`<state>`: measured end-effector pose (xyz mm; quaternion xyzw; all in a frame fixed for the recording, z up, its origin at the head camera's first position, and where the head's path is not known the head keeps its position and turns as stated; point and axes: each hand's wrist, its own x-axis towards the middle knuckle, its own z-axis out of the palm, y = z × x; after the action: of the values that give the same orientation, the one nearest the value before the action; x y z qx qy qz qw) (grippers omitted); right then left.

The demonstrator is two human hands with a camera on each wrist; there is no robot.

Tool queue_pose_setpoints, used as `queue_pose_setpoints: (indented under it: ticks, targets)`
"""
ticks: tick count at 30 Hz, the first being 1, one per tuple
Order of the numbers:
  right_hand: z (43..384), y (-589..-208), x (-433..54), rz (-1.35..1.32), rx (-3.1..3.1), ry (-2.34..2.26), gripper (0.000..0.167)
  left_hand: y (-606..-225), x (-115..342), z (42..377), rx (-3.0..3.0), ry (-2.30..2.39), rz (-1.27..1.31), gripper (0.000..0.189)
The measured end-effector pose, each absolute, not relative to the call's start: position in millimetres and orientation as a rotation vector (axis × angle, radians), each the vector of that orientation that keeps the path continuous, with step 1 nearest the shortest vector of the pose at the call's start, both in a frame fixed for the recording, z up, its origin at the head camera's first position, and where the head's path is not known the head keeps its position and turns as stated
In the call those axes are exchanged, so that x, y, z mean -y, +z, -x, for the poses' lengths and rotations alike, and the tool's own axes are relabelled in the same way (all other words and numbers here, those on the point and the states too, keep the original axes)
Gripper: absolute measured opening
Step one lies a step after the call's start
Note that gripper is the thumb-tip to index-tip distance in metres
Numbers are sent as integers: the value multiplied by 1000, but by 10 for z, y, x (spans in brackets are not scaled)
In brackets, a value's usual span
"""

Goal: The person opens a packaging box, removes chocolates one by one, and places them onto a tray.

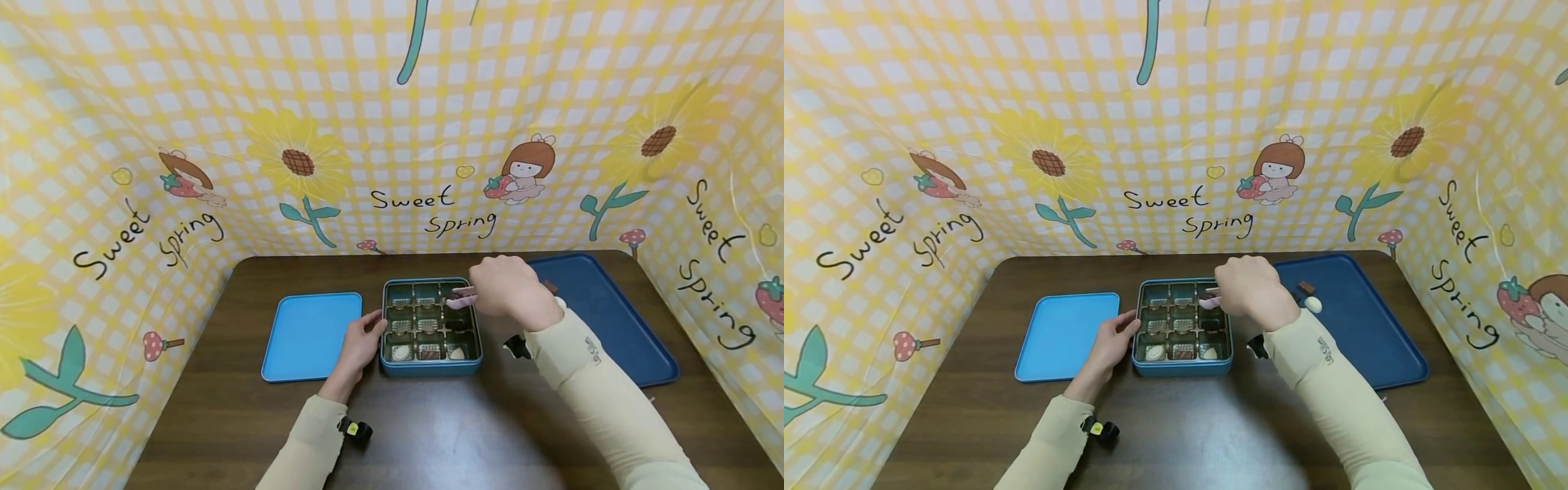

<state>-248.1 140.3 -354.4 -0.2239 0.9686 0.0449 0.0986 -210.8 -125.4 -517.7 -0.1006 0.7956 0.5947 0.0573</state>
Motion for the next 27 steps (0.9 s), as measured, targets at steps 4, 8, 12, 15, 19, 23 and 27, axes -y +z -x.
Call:
queue_pose_setpoints:
  ticks: [4,8,12,15,19,23,27]
  targets:
    - [2477,-3532,-1531,637,-2871,101,16,-5181,1249,2100,-2416,1800,309,44]
    - [2488,-3516,-1652,604,-2869,74,21,-5174,1251,2100,-2415,1803,315,44]
    - [2497,-3513,-1773,555,-2872,29,18,-5168,1250,2106,-2409,1812,310,43]
    - [2491,-3508,-1853,522,-2872,-7,12,-5162,1249,2107,-2401,1825,306,43]
    - [2491,-3511,-1940,499,-2868,-17,10,-5159,1247,2101,-2398,1829,305,43]
    - [2498,-3514,-2015,472,-2859,-3,14,-5155,1250,2096,-2400,1825,305,44]
    - [2505,-3513,-2080,448,-2855,-4,13,-5150,1258,2098,-2414,1814,296,44]
